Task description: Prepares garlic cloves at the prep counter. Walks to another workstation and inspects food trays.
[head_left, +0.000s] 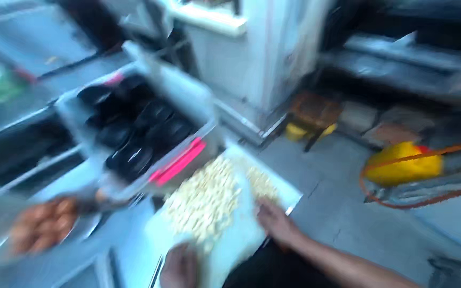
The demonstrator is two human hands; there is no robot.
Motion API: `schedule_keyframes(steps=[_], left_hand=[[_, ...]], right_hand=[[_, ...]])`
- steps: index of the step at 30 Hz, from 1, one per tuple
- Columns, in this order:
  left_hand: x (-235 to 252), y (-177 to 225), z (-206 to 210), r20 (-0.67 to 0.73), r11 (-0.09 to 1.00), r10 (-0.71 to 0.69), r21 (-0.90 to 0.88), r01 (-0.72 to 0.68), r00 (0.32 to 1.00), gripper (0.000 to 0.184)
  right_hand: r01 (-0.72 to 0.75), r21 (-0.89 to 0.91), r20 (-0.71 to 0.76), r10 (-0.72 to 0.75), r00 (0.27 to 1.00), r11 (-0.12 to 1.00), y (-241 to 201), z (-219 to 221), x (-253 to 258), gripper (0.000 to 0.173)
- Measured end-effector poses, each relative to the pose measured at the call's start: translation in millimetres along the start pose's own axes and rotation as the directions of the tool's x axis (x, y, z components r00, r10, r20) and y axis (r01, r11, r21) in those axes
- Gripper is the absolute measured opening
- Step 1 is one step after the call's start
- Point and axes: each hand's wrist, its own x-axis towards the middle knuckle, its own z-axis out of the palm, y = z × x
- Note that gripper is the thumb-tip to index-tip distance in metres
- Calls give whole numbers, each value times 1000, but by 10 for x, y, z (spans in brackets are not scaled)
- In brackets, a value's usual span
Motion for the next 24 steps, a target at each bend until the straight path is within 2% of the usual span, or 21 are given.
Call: schedule_keyframes(steps=[3, 5, 9, 13, 18, 24], left_hand=[[-122, -101, 62, -73, 998, -62, -10, 62, 995, 24], [-189, -102, 71, -62, 993, -117, -31, 115, 991, 23], [-209, -99, 115, -61, 990, -142, -32, 140, 988, 22], [-200, -43, 74, 16, 977, -211, -6, 211, 977, 24], [-272, 1, 10, 65, 975, -216, -43, 219, 974, 25], [-280, 21, 23, 76, 967, -234, 123, 224, 969, 29]], right_hand=[[-54, 3, -1, 54, 999, 999, -18, 47, 34, 37], [-43, 17, -16, 43, 999, 999, -11, 67, 16, 34], [-18, 50, -16, 19, 1000, 999, 5, 74, 25, 32], [-24, 67, -21, 25, 999, 997, 20, 76, 3, 32], [-22, 103, -47, 27, 999, 994, 21, 96, -21, 30], [-46, 103, -58, 52, 997, 994, 0, 109, -20, 28]])
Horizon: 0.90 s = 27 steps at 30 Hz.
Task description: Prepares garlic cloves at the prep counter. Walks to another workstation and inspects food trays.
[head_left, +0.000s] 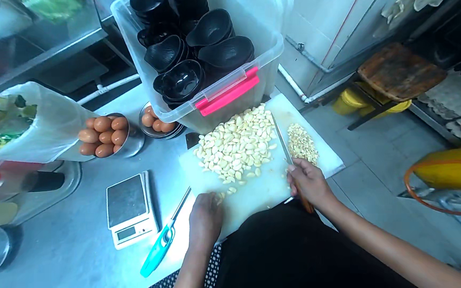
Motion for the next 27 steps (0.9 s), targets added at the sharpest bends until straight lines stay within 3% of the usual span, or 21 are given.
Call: schedule_keyframes(steps=[7, 9, 13, 19, 23, 27], left_hand=[[20, -4, 12, 12, 990, 107, 85, -108, 994, 17], [5, 0, 56, -46, 984, 168, 74, -164, 985, 19], [70, 207, 141, -149, 948, 253, -157, -276, 956, 13], [332, 920, 81, 134, 790, 219, -606, -94, 966, 6], [503, 1180, 53, 236, 735, 211, -679, 5, 948, 3], [534, 1266, 89, 236, 707, 241, -707, -4, 941, 3]], right_hand=[[-4, -6, 7, 4, 1000, 1000, 10, -19, 20, 29], [18, -22, 25, -17, 1000, 1000, 21, -31, 10, 31], [186, -136, 154, -165, 974, 973, 9, -73, -100, 35], [503, -228, 434, -376, 819, 834, -104, -37, -172, 39], [553, -250, 450, -411, 793, 795, -121, -56, -178, 47], [574, -256, 396, -457, 796, 778, -80, -64, -196, 46]])
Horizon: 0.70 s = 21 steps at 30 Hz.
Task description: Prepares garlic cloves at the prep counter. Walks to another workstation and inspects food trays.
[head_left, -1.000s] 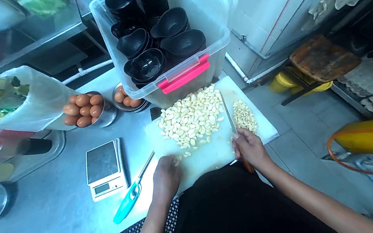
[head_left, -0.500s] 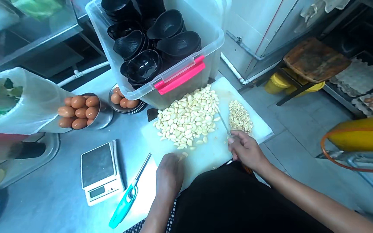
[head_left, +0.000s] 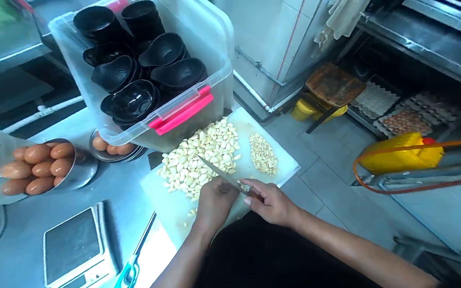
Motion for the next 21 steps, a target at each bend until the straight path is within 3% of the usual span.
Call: schedule_keyframes(steps=[8, 14, 16, 19, 21], left_hand=[[-40, -20, 86, -37, 999, 34, -11, -35, 999, 7], [-67, 17, 144, 21, 1000, 1, -31, 0, 1000, 7], [-53, 40, 74, -57, 1000, -1, 13, 2, 998, 8], [42, 78, -227, -233, 976, 77, 216, -25, 969, 13], [96, 115, -462, -264, 945, 124, 325, -33, 956, 19]], right_hand=[[-10, 1, -39, 10, 999, 1000, 10, 36, -35, 46], [-159, 103, -80, 167, 983, 982, 21, 44, -5, 36], [-229, 156, -98, 246, 964, 961, 51, 44, 3, 35], [-346, 191, -139, 374, 917, 919, 99, 65, 33, 34], [-416, 226, -145, 453, 880, 881, 137, 78, 40, 35]])
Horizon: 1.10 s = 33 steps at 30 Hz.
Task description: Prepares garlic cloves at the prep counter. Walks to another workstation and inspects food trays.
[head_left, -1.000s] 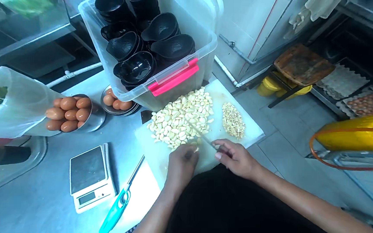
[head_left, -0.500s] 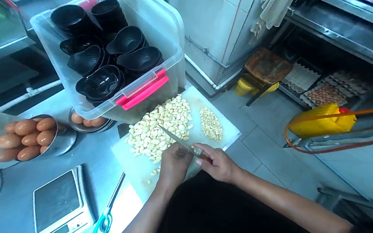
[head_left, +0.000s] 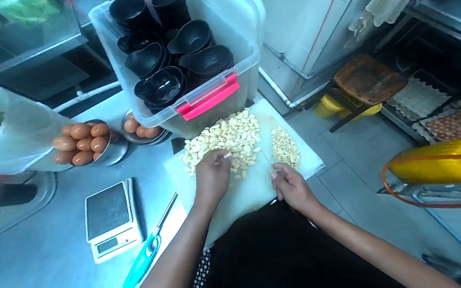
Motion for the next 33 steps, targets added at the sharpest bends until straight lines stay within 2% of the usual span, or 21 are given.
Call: schedule_keyframes(steps=[3, 6, 9, 12, 16, 22, 24, 27, 29, 31, 33], left_hand=[[55, -159, -331, -79, 990, 80, 122, -70, 994, 24], [-79, -402, -575, -167, 968, 54, 251, -11, 985, 20], [-341, -701, -541, -16, 929, -33, 369, 36, 999, 22], [-590, -937, -345, 137, 897, 62, 427, -115, 989, 23], [-702, -1055, -136, 157, 852, 160, 477, -217, 975, 22], [-648, -993, -166, 146, 880, 68, 457, -129, 987, 22], [-657, -1031, -214, 111, 944, 61, 317, -94, 992, 21], [-670, -1016, -271, 32, 994, 6, -109, -3, 999, 16], [-662, -944, -289, -2, 917, -60, -395, 55, 998, 18], [-630, -876, -276, -13, 771, -151, -627, 110, 988, 20], [-601, -799, -241, 22, 610, -240, -774, 168, 971, 21]], right_hand=[[-47, 48, -3, 48, 999, 998, -14, -16, 41, 36], [-67, 94, -3, 67, 998, 993, -15, -22, 69, 36], [-80, 121, -14, 83, 996, 989, 11, -29, 80, 38], [-100, 111, -2, 101, 995, 989, -11, -26, 101, 39], [-110, 87, 6, 110, 994, 990, -21, -23, 106, 39], [-124, 77, 9, 124, 992, 989, -44, -17, 113, 40], [-124, 86, 7, 124, 992, 989, -42, -15, 109, 40], [-122, 111, 0, 122, 992, 986, -35, -14, 103, 40], [-112, 120, 2, 112, 994, 986, -20, -14, 98, 41], [-96, 121, 14, 95, 995, 988, -2, -15, 98, 42], [-50, 99, 28, 47, 999, 994, 14, -17, 76, 43]])
